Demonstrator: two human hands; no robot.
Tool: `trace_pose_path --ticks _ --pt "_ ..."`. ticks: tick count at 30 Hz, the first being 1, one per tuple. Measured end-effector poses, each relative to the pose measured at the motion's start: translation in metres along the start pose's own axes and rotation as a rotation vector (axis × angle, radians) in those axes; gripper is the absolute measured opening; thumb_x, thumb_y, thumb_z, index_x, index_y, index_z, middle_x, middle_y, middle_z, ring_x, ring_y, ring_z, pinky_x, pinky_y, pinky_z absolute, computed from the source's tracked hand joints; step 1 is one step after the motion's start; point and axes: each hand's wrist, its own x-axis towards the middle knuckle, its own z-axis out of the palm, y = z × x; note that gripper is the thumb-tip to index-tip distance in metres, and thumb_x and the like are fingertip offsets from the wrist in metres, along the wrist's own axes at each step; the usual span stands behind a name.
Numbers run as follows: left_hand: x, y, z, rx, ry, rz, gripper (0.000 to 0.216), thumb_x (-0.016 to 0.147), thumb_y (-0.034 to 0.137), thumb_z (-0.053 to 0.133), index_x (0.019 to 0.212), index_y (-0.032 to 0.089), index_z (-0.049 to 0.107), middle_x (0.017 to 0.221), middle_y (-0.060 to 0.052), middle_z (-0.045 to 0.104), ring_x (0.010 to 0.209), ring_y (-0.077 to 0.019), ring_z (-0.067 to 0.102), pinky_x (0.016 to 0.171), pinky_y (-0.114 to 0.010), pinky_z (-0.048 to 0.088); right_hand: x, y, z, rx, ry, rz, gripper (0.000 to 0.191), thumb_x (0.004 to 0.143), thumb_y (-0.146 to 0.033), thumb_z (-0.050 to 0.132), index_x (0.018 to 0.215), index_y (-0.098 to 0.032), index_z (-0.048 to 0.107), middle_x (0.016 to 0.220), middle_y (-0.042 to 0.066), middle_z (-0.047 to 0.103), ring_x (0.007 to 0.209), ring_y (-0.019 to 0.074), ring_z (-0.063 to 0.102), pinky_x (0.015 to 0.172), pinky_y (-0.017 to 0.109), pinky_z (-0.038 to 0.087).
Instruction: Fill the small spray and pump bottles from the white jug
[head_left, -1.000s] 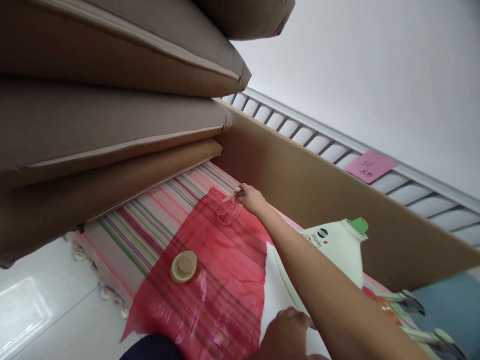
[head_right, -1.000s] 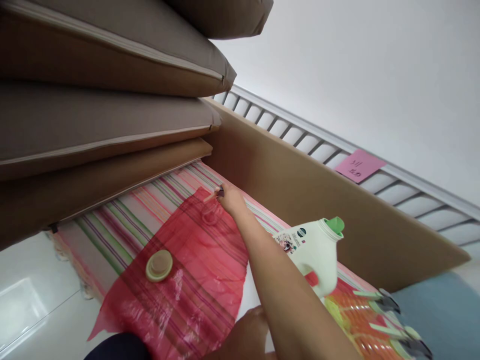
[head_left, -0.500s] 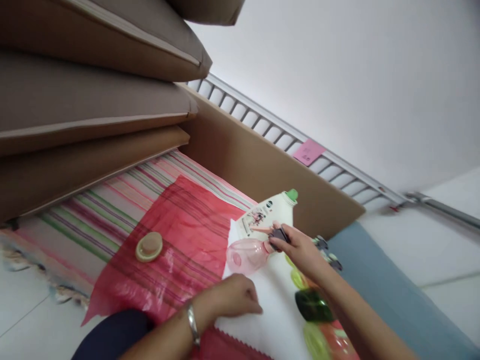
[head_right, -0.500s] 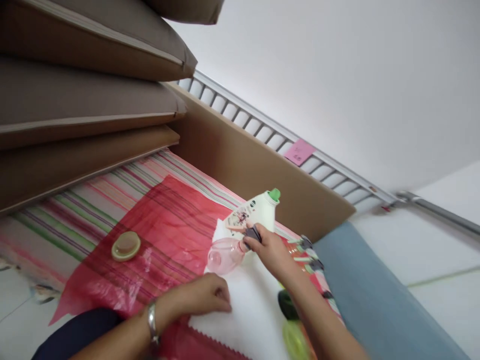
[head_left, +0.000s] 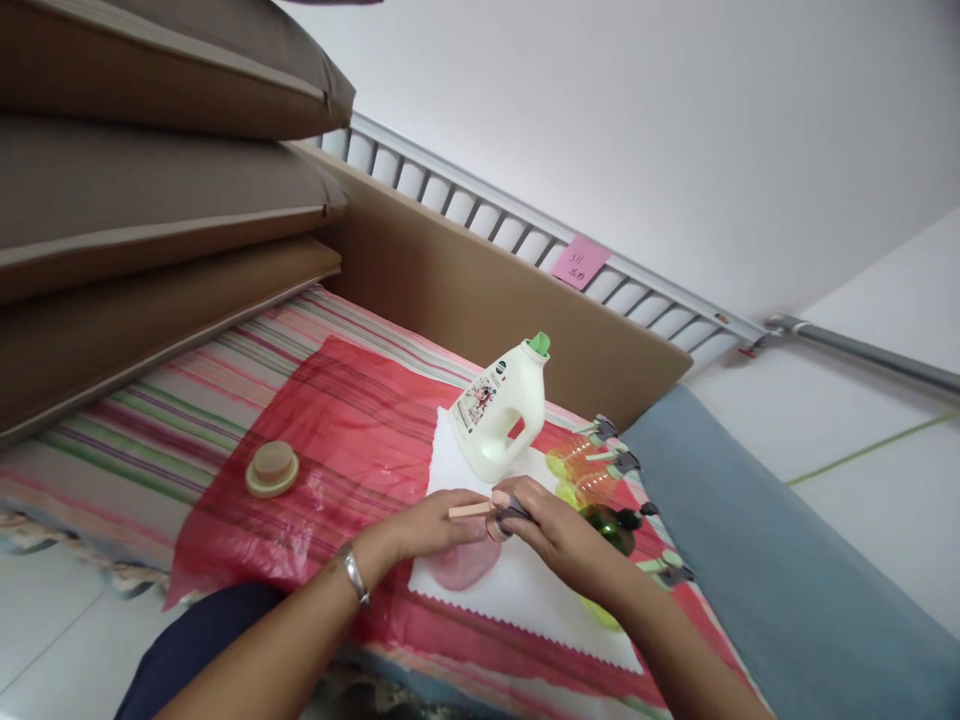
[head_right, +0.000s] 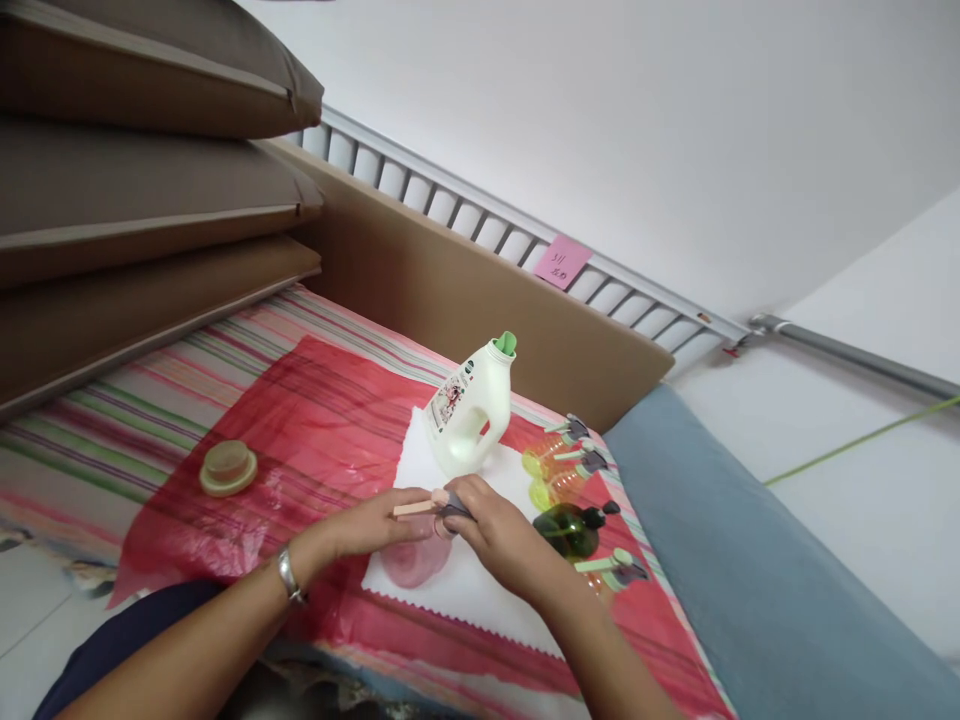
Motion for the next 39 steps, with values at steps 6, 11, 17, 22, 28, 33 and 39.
trace_pose_path --ticks 6,11,17,22,28,33,39 --pt "0.015 -0.009 0.012 0.054 -0.006 0.13 0.021 0.076 0.025 0.058 0.095 0.017 0.062 0.092 0.0 0.063 0.085 -0.0156 0.055 0.08 -0.025 0.043 0.001 -0.005 -0.003 -0.208 -0.029 0.089 0.016 0.089 -0.029 0.039 0.1 -0.023 0.049 0.112 0.007 0.052 0.093 0.0182 0.054 0.079 0.031 0.042" --pt "0.019 -0.017 0.03 0.229 0.32 0.099 0.016 0.07 0.022 0.066 0.086 0.02 0.065 0.089 0.001 0.064 0.088 -0.0178 0.056 0.084 -0.029 0.041 0.009 -0.009 0.001 -0.265 -0.038 0.242 0.014 0.087 -0.032 0.041 0.081 -0.022 0.048 0.082 0.003 0.06 0.075 0.0178 0.056 0.065 0.027 0.039" --pt "0.013 -0.007 0.039 0.421 0.42 0.162 0.016 0.075 0.027 0.063 0.09 0.022 0.063 0.097 -0.002 0.064 0.095 -0.0207 0.054 0.087 -0.032 0.039 0.015 -0.013 0.005 -0.29 -0.024 0.304 0.015 0.086 -0.034 0.042 0.076 -0.023 0.046 0.077 0.001 0.062 0.07 0.0171 0.056 0.058 0.025 0.033" --pt "0.013 -0.002 0.04 0.413 0.405 0.131 0.01 0.082 0.025 0.054 0.082 0.021 0.063 0.084 0.0 0.065 0.084 -0.0183 0.057 0.085 -0.032 0.038 0.013 -0.018 0.006 -0.291 -0.028 0.294 0.016 0.086 -0.034 0.042 0.076 -0.023 0.047 0.076 0.0 0.062 0.068 0.0165 0.056 0.057 0.024 0.031" --pt "0.011 0.0 0.043 0.388 0.441 0.13 0.015 0.08 0.029 0.056 0.091 0.02 0.062 0.099 -0.004 0.064 0.095 -0.0216 0.054 0.085 -0.032 0.038 0.015 -0.02 0.005 -0.307 -0.039 0.309 0.015 0.086 -0.034 0.042 0.077 -0.023 0.047 0.077 0.001 0.063 0.069 0.017 0.056 0.057 0.025 0.031" --pt "0.007 0.0 0.043 0.339 0.412 0.091 0.013 0.084 0.027 0.051 0.085 0.021 0.063 0.088 -0.002 0.066 0.086 -0.0199 0.057 0.086 -0.034 0.038 0.015 -0.02 0.005 -0.293 -0.048 0.325 0.016 0.086 -0.036 0.041 0.077 -0.023 0.045 0.079 0.001 0.064 0.071 0.018 0.058 0.058 0.025 0.031" --pt "0.007 -0.001 0.045 0.361 0.421 0.13 0.017 0.083 0.028 0.052 0.096 0.02 0.059 0.1 -0.005 0.063 0.096 -0.0215 0.055 0.087 -0.033 0.038 0.015 -0.02 0.006 -0.304 -0.056 0.321 0.015 0.086 -0.035 0.04 0.076 -0.023 0.044 0.078 0.001 0.062 0.071 0.0183 0.057 0.058 0.025 0.031"
